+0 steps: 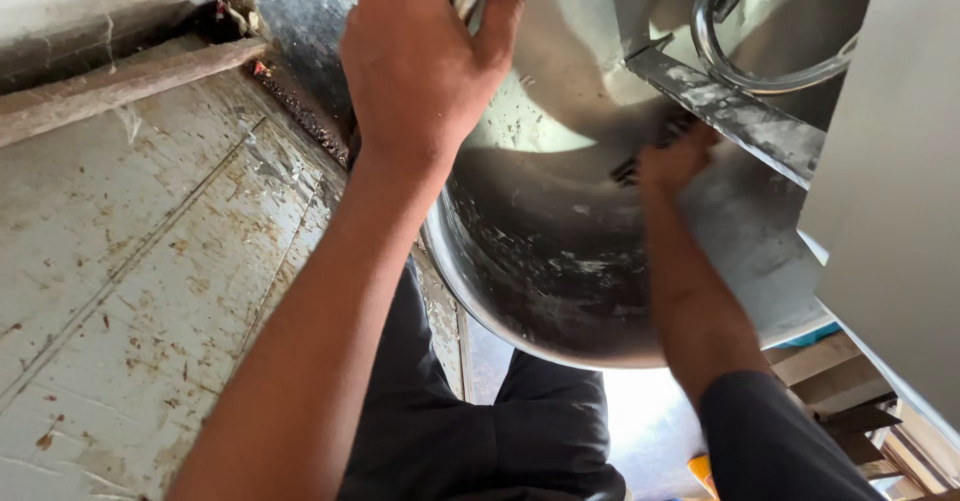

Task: The person cleans a spiral dough mixer by using a cloth to wipe the bowl, the safety guard, and the main body of the machine, while also moving the guard up and down to reach different areas.

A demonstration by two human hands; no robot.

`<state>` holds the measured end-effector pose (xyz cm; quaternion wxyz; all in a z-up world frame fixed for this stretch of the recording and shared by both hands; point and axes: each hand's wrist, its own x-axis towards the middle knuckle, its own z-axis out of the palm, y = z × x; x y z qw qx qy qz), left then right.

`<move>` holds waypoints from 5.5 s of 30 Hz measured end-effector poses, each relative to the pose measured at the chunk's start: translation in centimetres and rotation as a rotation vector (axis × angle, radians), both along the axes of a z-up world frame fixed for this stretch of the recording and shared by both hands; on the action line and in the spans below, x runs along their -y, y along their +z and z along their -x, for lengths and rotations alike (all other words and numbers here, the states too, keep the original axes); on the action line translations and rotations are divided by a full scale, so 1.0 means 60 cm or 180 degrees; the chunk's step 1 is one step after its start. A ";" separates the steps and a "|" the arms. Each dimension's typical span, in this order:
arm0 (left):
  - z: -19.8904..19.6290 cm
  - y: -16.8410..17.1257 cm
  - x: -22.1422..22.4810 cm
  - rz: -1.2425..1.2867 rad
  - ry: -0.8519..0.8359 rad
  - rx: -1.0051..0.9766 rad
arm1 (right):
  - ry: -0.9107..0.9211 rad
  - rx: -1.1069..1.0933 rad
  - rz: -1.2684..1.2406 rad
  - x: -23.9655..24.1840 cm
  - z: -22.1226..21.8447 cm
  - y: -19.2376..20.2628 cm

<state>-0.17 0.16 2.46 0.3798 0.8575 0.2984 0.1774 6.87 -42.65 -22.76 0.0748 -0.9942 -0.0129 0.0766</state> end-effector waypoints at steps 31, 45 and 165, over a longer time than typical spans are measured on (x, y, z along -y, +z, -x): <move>-0.012 0.030 -0.007 0.0476 0.0050 -0.0571 | 0.0077 -0.0494 -0.0128 -0.469 -0.176 -0.143; -0.015 0.005 -0.013 0.0174 -0.0125 -0.1040 | 0.3488 -0.2345 0.0346 -0.223 0.174 0.100; 0.254 0.337 0.220 0.3330 -0.0499 -0.0497 | 0.1274 0.1678 -0.0952 0.022 0.155 0.895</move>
